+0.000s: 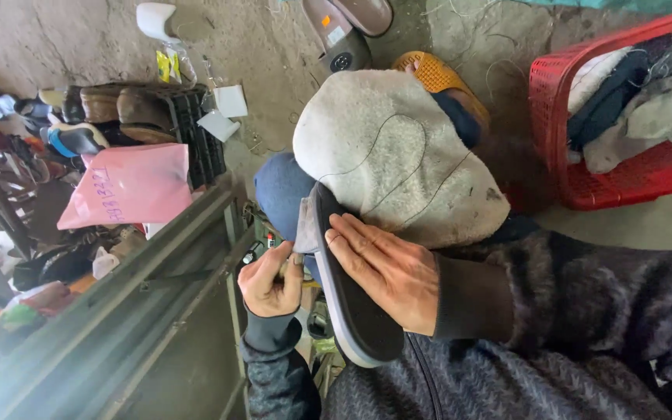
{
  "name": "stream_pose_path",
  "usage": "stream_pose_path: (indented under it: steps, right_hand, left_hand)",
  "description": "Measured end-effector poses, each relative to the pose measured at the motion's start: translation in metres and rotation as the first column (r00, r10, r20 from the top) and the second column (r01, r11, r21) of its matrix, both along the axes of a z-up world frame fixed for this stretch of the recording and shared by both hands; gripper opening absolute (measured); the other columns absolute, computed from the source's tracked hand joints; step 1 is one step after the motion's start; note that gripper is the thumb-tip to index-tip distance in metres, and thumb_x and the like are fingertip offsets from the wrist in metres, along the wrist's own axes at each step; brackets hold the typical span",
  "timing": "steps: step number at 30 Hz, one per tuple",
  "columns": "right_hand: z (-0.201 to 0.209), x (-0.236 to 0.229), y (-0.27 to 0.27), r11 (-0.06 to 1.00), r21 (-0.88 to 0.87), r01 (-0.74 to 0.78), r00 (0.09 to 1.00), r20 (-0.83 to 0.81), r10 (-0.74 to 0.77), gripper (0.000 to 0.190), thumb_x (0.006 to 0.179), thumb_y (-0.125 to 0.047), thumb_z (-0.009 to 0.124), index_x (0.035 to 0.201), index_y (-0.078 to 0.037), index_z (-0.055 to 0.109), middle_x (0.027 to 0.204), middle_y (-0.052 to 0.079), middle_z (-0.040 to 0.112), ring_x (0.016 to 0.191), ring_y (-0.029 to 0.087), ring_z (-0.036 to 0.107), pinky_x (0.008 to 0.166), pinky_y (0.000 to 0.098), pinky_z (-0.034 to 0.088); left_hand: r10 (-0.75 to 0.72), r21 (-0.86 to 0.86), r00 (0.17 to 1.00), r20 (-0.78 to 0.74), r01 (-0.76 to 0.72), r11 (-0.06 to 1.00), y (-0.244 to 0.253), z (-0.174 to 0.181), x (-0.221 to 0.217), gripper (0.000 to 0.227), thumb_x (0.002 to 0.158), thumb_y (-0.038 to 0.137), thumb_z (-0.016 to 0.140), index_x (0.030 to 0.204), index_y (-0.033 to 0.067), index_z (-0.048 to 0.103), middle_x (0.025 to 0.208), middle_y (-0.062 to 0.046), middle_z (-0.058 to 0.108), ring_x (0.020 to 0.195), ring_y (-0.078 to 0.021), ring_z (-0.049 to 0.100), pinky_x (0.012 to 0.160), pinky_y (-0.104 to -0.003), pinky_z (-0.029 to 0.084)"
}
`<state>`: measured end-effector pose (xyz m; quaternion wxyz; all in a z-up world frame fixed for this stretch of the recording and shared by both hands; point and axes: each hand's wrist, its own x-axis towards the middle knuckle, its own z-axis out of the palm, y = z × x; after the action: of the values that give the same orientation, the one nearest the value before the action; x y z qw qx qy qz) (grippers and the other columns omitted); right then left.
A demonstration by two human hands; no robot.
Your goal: Repairing various sandals by hand-stitching the straps and soles using a needle and thread.
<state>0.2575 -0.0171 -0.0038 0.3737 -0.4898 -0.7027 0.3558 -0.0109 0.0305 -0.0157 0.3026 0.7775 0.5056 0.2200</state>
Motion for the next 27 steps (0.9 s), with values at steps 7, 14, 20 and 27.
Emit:
stream_pose_path:
  steps: [7, 14, 20, 27]
  right_hand:
    - [-0.003, 0.009, 0.010, 0.998, 0.059, 0.004, 0.999, 0.050, -0.007, 0.044, 0.109, -0.009, 0.041, 0.151, 0.003, 0.042, 0.157, 0.032, 0.042, 0.145, 0.040, 0.046, 0.116, 0.0454, 0.043]
    - [-0.002, 0.009, 0.017, 1.000, 0.005, 0.030, 0.999, -0.014, -0.030, 0.046, 0.109, -0.012, 0.041, 0.152, 0.003, 0.041, 0.154, 0.033, 0.044, 0.142, 0.044, 0.048, 0.114, 0.0485, 0.045]
    - [-0.005, 0.012, 0.016, 0.999, -0.001, 0.042, 0.999, -0.018, -0.042, 0.046, 0.108, -0.011, 0.044, 0.152, 0.003, 0.042, 0.153, 0.035, 0.044, 0.141, 0.046, 0.049, 0.112, 0.0507, 0.047]
    - [-0.002, 0.013, 0.018, 0.998, 0.034, 0.044, 0.999, -0.007, -0.044, 0.044, 0.110, -0.011, 0.039, 0.150, 0.005, 0.044, 0.151, 0.036, 0.047, 0.140, 0.045, 0.050, 0.113, 0.0495, 0.046]
  left_hand:
    - [-0.130, -0.136, 0.991, 0.013, 0.130, 0.982, 0.044, 0.003, 0.010, 0.009, 0.087, 0.011, 0.075, 0.088, 0.0019, 0.076, 0.048, -0.005, 0.049, 0.037, -0.0276, 0.054, 0.044, -0.037, 0.050]
    - [-0.101, -0.289, 0.995, 0.006, 0.098, 0.952, 0.061, 0.027, 0.041, 0.004, 0.089, 0.004, 0.072, 0.087, 0.0012, 0.075, 0.047, -0.005, 0.047, 0.038, -0.0178, 0.050, 0.042, -0.031, 0.047]
    - [-0.235, -0.013, 0.927, -0.294, 0.242, 0.970, 0.074, 0.049, 0.064, 0.012, 0.093, 0.015, 0.071, 0.088, 0.0060, 0.075, 0.054, -0.004, 0.054, 0.039, -0.0246, 0.059, 0.046, -0.032, 0.053]
    - [-0.056, -0.363, 0.997, -0.051, 0.034, 0.931, 0.064, 0.043, 0.061, 0.006, 0.087, 0.002, 0.071, 0.088, 0.0042, 0.077, 0.047, -0.001, 0.049, 0.044, -0.0093, 0.052, 0.047, -0.029, 0.050]
